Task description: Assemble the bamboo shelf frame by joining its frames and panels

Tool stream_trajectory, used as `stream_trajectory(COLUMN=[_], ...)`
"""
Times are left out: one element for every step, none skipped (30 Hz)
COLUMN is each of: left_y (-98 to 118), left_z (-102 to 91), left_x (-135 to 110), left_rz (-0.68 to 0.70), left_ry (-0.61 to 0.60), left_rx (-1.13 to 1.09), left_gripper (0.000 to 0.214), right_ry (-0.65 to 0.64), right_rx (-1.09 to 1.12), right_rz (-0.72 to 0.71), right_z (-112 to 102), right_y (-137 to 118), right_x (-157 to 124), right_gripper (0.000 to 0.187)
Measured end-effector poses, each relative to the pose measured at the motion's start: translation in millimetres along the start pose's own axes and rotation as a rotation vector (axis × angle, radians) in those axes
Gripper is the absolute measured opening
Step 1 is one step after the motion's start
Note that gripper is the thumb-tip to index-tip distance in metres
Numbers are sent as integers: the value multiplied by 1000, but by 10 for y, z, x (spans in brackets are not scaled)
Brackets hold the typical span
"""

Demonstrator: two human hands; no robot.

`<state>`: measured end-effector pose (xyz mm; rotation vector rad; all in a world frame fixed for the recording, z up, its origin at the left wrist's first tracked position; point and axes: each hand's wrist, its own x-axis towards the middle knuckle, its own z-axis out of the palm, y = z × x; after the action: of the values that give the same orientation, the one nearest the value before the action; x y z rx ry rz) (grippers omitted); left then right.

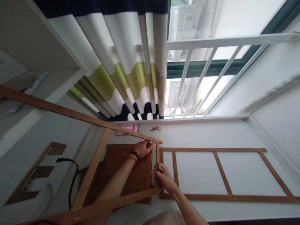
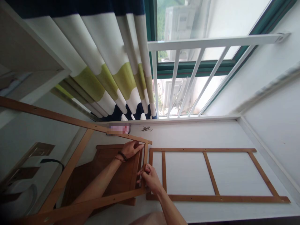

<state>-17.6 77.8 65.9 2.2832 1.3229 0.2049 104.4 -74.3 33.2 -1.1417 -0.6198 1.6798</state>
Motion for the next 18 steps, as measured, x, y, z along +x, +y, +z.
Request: stream_trajectory(left_y=[6, 9, 10, 8, 4, -2, -9, -18, -28, -39, -52, -66, -81, -96, -112, -127, -143, -158], left_z=[-10, -19, -27, -34, -40, -46, -52, -57, -62, -66, -70, -74, -76, -78, -80, -82, -83, -86], left_x=[-7, -12, -14, -15, -16, -17, -20, -24, -31, -38, -45, -51, -55, -56, -54, -50, -42, -34], left_rz=[2, 13, 29, 41, 49, 55, 62, 70, 84, 103, 126, 149, 166, 177, 184, 189, 194, 195], left_ry=[15, 34, 50, 62, 66, 62, 53, 41, 32, 27, 26, 26, 26, 27, 27, 25, 20, 12], left_rx=[-18, -36, -52, -63, -72, -80, -87, -88, -85, -78, -68, -58, -52, -48, -48, -50, -51, -48], left_gripper=[41, 41, 41, 41, 41, 41, 41, 40, 38, 37, 36, 35, 34, 34, 35, 34, 33, 31], right_ry=[17, 46, 80, 116, 158, 199, 239, 278, 309, 328, 333, 324, 312, 297, 280, 266, 254, 244], right_rx=[43, 72, 86, 88, 79, 62, 42, 24, 14, 12, 17, 29, 42, 56, 71, 84, 97, 108], right_rz=[10, 15, 17, 16, 13, 10, 4, -6, -20, -36, -44, -43, -37, -29, -22, -16, -14, -11], right_z=[24, 46, 67, 88, 110, 135, 164, 198, 235, 275, 316, 357, 396, 430, 459, 481, 497, 507], right_y=[25, 53, 81, 110, 139, 164, 186, 201, 207, 203, 190, 168, 142, 114, 88, 68, 55, 50], right_x=[0, 3, 9, 18, 30, 44, 59, 75, 89, 100, 109, 114, 116, 116, 114, 110, 104, 97], right_gripper=[27, 26, 26, 26, 26, 28, 31, 33, 36, 38, 39, 40, 41, 41, 41, 42, 42, 42])
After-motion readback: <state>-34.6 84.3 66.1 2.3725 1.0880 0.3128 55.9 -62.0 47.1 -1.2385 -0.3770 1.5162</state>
